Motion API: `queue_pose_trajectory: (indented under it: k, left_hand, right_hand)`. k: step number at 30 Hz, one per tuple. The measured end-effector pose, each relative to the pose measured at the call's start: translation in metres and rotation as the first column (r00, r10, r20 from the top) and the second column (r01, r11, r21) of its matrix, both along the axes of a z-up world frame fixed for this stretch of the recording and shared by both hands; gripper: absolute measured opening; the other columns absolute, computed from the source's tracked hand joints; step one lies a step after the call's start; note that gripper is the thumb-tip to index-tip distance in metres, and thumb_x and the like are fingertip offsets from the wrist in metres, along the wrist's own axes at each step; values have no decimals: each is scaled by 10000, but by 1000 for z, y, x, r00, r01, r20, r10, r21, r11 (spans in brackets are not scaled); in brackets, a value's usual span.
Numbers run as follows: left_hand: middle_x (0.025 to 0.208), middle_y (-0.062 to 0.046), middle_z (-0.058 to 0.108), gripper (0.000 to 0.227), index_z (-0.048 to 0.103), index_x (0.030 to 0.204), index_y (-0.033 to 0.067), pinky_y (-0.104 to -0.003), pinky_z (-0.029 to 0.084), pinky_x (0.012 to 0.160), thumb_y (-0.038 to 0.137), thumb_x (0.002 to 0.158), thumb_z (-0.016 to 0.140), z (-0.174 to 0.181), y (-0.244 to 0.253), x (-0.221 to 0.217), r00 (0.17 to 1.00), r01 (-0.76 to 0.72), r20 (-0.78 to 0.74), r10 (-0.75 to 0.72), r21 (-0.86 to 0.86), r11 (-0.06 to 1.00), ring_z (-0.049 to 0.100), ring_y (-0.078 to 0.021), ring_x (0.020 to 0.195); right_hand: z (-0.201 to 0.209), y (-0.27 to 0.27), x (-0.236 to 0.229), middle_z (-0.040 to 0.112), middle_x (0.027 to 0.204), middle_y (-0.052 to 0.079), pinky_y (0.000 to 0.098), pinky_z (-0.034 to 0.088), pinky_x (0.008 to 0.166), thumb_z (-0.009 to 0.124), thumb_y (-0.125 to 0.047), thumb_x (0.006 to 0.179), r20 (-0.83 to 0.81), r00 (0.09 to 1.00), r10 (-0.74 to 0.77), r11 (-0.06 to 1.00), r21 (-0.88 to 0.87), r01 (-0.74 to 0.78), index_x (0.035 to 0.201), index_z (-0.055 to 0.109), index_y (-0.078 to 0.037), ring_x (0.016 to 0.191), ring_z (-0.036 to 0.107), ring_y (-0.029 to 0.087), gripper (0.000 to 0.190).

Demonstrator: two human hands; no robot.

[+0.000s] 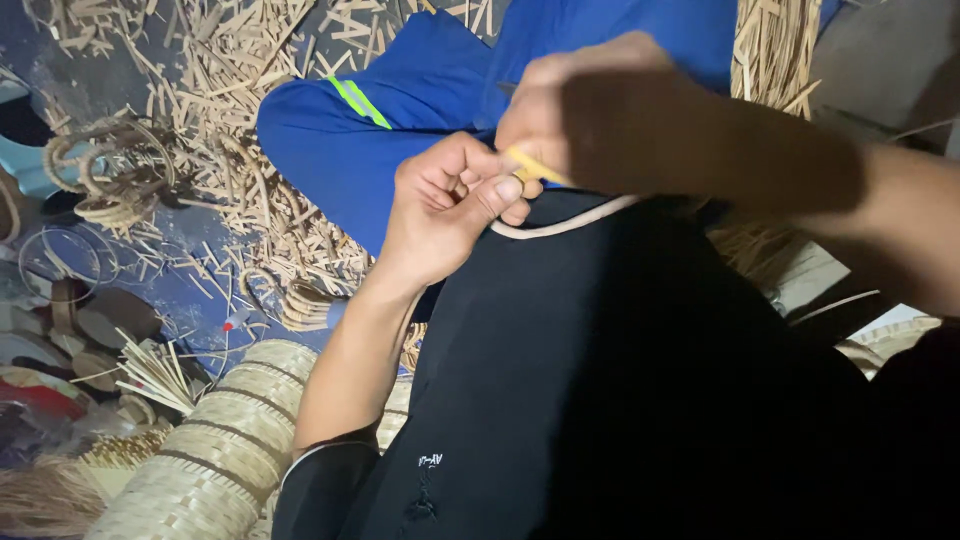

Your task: Weaving and trimming bamboo strips to create a handle or craft component.

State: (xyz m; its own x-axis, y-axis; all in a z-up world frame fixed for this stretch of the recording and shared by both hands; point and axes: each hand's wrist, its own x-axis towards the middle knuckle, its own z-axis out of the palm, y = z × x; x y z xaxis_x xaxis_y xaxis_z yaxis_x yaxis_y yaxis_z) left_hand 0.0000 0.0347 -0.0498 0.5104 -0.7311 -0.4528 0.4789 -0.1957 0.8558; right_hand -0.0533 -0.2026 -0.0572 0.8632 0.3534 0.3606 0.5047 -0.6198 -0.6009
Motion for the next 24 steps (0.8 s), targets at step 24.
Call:
queue_pose_trajectory:
  k: [24]
  left_hand:
    - [985,-62,713,159,571,1150,26,-225,532,786,95,1052,675,27,-1,-26,983,-60,178,46,76,995,659,-68,903]
  right_hand:
    - [-10,8,3,730,782,65,393,538,656,698,-268,936,-548,836,-19,994,78,73,907,779,-103,720,700,244,186]
